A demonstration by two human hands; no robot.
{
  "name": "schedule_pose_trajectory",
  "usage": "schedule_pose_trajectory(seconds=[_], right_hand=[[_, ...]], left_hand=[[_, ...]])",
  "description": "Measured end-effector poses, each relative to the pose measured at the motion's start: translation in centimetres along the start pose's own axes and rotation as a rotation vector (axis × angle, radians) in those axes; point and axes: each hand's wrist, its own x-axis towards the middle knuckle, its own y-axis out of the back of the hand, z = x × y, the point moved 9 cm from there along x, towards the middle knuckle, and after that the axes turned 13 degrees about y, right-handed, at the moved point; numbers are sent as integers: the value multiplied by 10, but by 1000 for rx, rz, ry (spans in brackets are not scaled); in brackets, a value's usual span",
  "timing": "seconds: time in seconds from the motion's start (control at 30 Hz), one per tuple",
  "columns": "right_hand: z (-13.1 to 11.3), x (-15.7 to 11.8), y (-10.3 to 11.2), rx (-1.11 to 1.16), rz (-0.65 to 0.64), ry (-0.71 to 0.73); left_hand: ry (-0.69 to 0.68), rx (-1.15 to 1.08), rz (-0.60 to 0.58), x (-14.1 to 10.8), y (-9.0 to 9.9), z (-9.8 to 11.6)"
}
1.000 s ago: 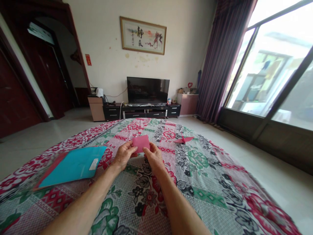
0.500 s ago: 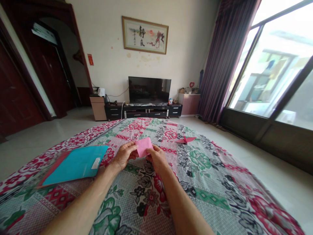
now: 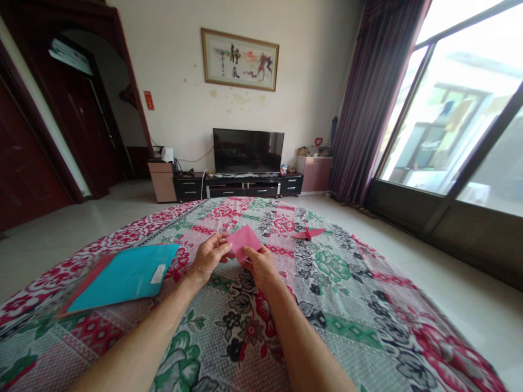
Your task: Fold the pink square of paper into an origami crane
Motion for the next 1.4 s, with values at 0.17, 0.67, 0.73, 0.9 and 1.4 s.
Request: schedule_pose_trajectory(seconds=[0.17,0.67,0.73,0.9,1.4], right_hand=[[0,2,1,-44,15,46],[-2,-1,1,-52,15,62],[-2,-1,1,-54,18,64],[-3,-1,0,-83,4,72],[-21,0,1,-261,34,272]], left_hand=[[-399,305,224,-12,8,30],[-555,494,252,-21,-2,40],[-557,477,245,-22,-3,41],[-486,390,218,-20,-1,39],[-534,528,241,-26,-5,49]])
